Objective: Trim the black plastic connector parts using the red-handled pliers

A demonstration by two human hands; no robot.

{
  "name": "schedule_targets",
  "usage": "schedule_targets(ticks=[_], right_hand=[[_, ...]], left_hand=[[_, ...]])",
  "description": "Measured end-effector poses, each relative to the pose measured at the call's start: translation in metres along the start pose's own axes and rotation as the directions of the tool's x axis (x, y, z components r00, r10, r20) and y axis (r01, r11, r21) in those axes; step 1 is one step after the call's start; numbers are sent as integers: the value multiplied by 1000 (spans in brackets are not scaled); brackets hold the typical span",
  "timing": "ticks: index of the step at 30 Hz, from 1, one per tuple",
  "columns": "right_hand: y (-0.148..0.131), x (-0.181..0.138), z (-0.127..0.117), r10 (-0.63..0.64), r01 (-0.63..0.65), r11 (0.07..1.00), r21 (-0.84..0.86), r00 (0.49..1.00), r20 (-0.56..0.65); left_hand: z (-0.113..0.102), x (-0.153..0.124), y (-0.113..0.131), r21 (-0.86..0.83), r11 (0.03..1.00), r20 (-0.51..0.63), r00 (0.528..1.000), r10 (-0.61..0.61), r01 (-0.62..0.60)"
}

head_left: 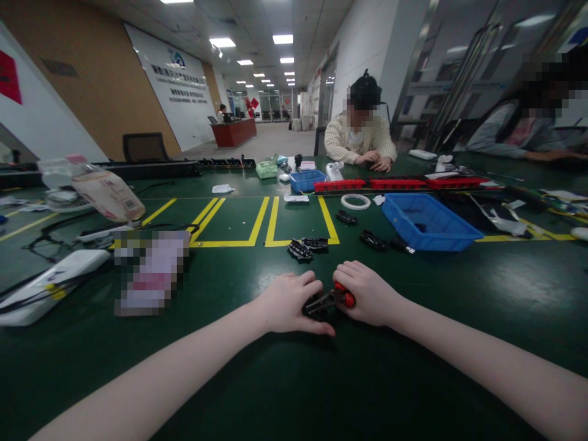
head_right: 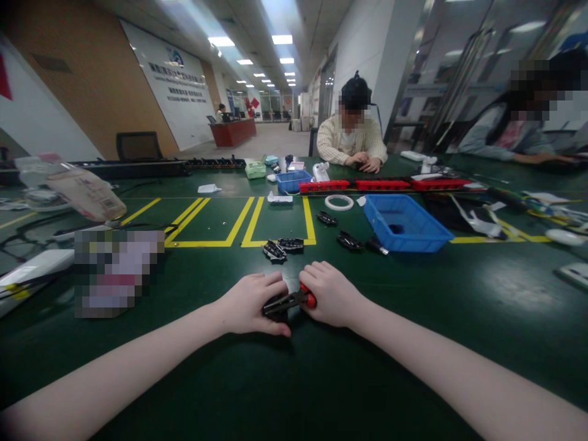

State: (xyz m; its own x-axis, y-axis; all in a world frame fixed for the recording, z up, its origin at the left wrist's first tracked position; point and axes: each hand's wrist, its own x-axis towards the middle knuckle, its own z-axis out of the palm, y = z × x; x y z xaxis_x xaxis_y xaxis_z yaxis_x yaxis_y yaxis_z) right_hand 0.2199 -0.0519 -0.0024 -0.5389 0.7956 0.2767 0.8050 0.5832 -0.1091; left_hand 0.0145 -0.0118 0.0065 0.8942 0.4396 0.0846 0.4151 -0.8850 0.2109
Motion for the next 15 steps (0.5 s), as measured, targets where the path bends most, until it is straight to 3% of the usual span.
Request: schedule_targets(ticks=[15], right_hand=[[1, -2, 1, -17, 17, 1000, 13, 999, -31]], left_hand=[[2, -2, -1, -63, 998, 1, 1000, -20, 20]])
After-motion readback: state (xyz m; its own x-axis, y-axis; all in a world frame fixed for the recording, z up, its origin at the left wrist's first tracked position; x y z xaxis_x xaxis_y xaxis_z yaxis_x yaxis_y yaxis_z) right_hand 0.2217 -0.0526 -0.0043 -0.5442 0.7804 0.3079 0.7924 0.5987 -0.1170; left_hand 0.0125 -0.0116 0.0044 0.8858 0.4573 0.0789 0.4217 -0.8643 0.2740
